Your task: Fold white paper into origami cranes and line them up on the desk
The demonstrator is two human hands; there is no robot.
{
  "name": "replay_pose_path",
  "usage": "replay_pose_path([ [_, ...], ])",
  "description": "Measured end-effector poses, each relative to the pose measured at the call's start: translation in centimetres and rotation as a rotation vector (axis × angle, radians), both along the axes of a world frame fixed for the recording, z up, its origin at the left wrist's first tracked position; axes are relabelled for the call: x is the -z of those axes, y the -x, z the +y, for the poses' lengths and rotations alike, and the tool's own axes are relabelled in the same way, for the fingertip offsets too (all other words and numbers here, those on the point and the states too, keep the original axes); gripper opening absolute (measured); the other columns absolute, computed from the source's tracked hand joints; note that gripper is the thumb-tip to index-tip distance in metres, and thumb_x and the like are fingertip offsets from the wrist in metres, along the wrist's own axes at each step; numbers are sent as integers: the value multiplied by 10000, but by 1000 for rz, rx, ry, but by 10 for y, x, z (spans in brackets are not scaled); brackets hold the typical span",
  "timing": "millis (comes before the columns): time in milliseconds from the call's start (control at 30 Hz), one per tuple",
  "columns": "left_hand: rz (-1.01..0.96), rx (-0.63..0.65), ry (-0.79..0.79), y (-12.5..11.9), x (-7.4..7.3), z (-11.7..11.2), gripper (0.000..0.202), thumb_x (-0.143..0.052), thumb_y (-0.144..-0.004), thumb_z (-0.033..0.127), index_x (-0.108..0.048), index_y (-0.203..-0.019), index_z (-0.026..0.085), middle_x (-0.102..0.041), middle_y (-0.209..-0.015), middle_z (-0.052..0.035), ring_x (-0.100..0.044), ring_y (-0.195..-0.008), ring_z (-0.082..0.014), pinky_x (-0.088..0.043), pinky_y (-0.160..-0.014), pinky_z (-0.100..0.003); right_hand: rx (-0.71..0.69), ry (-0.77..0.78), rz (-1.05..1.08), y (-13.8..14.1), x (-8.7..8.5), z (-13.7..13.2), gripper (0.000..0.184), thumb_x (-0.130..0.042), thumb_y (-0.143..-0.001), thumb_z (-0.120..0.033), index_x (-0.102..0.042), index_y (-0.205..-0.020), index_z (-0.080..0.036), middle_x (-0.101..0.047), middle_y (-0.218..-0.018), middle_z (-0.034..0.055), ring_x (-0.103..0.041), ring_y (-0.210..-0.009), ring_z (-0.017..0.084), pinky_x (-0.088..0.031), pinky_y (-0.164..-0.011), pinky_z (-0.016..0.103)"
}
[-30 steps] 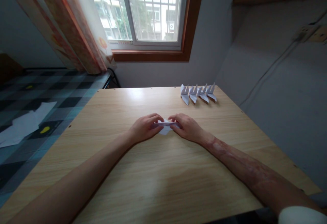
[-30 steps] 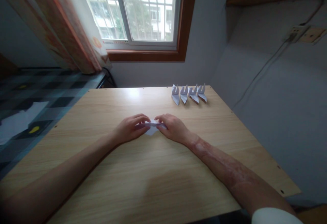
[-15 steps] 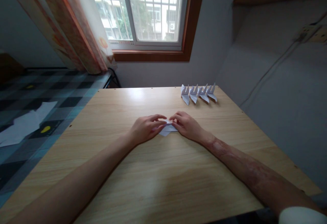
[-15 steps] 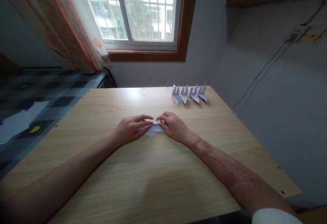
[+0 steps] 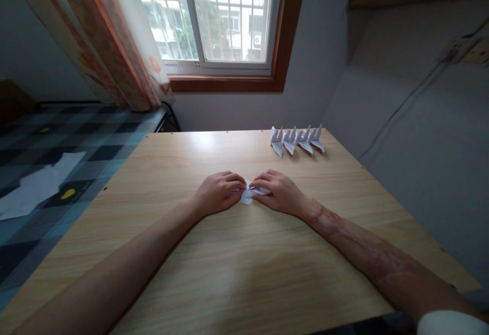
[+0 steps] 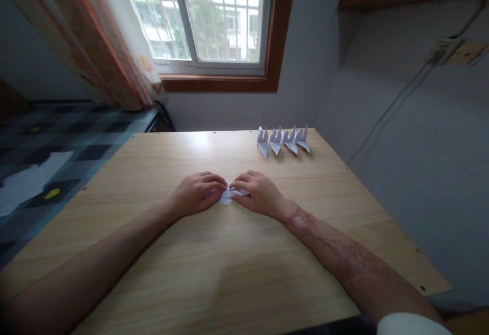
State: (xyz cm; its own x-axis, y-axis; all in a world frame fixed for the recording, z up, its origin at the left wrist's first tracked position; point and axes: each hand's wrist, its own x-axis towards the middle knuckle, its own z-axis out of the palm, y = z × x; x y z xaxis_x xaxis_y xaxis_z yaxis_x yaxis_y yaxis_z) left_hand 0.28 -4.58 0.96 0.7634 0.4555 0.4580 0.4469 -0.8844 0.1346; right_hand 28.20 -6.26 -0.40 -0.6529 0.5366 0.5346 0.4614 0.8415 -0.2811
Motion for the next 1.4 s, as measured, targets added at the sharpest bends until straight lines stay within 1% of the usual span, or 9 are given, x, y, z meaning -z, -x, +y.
replay_pose_path([
  [200, 26, 66, -73, 0, -4, -4, 219, -608, -1027, 226, -799, -1130, 248, -840, -1188, -39, -803, -967, -206, -630, -870, -332, 15, -135, -56, -1, 1, -1, 161, -678, -1110, -359, -798, -1178, -276, -815, -1244, 61, -734, -1005, 235, -556, -938, 413],
  [400, 6, 146, -18, 2, -11, -5, 269, -691, -925, 259, -824, -1159, 272, -846, -1186, -47, -812, -1013, -226, -656, -913, -340, -27, -187, -83, -2, 3, 1, 180, -644, -1132, -339, -801, -1106, -254, -840, -1143, 46, -756, -990, 223, -551, -918, 403],
  [667, 50, 146, -50, 6, -12, -3, 253, -675, -1044, 351, -804, -1227, 234, -845, -1206, -80, -816, -1016, -230, -657, -885, -325, 6, -76, -31, 1, 1, 0, 160, -608, -1138, -270, -756, -1108, -215, -844, -1077, 72, -771, -983, 235, -586, -925, 382],
  [867, 76, 117, -54, 9, -13, -4, 410, -698, -1048, 469, -748, -1368, 217, -837, -1254, -115, -824, -1027, -251, -658, -882, -330, 61, 9, 45, 0, 5, 1, 162, -604, -1135, -286, -744, -1083, -221, -832, -1032, 80, -766, -961, 233, -575, -891, 366],
  [967, 98, 113, -82, 10, -10, -4, 407, -645, -1069, 382, -711, -1433, 212, -839, -1252, -115, -828, -1014, -240, -654, -858, -314, 89, 51, 83, 0, 5, 0, 177, -601, -1135, -302, -743, -1064, -223, -823, -982, 72, -750, -913, 229, -561, -835, 356],
  [1067, 62, 112, -98, 11, -5, -3, 352, -616, -1068, 285, -741, -1389, 214, -850, -1220, -103, -831, -980, -224, -648, -839, -299, 89, 62, 94, 1, 3, -2, 195, -599, -1136, -314, -745, -1044, -222, -816, -967, 72, -738, -897, 223, -548, -820, 349],
  [1200, -93, 31, 26, 9, -1, -3, 273, -598, -1080, 256, -814, -1241, 215, -866, -1105, -89, -821, -884, -193, -634, -783, -270, 74, 60, 114, 0, 0, -4, 160, -606, -1124, -295, -743, -1081, -224, -818, -985, 71, -736, -881, 219, -538, -825, 350],
  [1333, -262, -37, 301, 5, -2, -1, 245, -632, -1071, 292, -847, -1122, 187, -866, -1007, -76, -804, -831, -182, -624, -776, -258, 44, 30, 98, 0, 0, -4, 192, -733, -1043, -353, -728, -1182, -221, -819, -1007, 76, -749, -906, 248, -550, -859, 372],
  [1400, -331, -51, 447, 4, -4, -1, 259, -654, -1061, 333, -850, -1101, 169, -866, -997, -72, -804, -845, -192, -626, -790, -262, 50, 27, 105, 0, 1, -3, 176, -721, -1053, -329, -734, -1193, -222, -824, -986, 70, -753, -883, 243, -556, -849, 368],
])
